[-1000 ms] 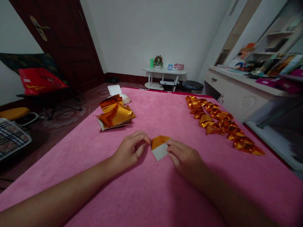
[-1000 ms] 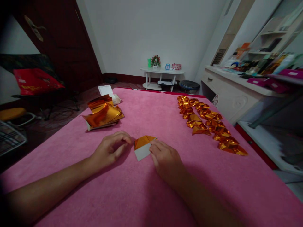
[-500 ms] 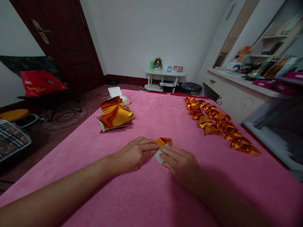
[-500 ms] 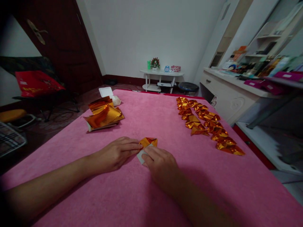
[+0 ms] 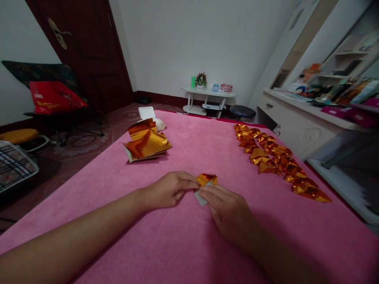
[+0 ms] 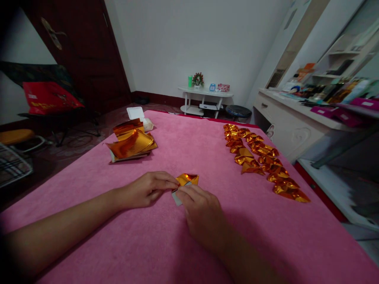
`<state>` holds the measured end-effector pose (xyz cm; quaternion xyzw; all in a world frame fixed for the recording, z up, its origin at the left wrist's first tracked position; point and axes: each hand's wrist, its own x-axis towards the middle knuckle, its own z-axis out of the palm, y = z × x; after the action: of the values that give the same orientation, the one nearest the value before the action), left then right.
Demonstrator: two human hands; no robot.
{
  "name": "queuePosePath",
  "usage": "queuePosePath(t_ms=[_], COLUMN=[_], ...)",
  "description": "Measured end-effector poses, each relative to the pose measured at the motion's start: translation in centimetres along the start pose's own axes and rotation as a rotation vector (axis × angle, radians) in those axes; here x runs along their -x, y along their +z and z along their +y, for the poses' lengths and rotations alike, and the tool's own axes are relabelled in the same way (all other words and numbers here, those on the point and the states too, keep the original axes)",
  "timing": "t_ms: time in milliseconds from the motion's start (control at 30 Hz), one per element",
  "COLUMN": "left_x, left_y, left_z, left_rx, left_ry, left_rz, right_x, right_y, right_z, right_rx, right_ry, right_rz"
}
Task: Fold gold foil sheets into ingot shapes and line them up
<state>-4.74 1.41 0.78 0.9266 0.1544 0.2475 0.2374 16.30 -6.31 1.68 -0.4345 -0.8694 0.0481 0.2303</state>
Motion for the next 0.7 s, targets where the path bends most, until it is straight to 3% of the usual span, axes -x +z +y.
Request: queuePosePath(t_ms=[167, 433, 700], left_x=[-0.2, 0.0, 0.5], left_y=[0.1, 0.0, -0.1], left_z=[-0.2, 0.1, 0.9], left_rx=[0.085, 0.048, -0.062], left_ry=[-0.058, -0.019, 0.065], left_rz=[0.057, 0.018, -0.020], right_x=[-0.2, -0.3, -0.9], right_y=[0.5, 1.2, 1.8], right_z=[-0.3, 0.0, 1.0], right_rx=[0.029, -0.076, -0.407], right_ry=[0.062, 0.097, 0.395], right_rz=[-0.005, 0.114, 0.115])
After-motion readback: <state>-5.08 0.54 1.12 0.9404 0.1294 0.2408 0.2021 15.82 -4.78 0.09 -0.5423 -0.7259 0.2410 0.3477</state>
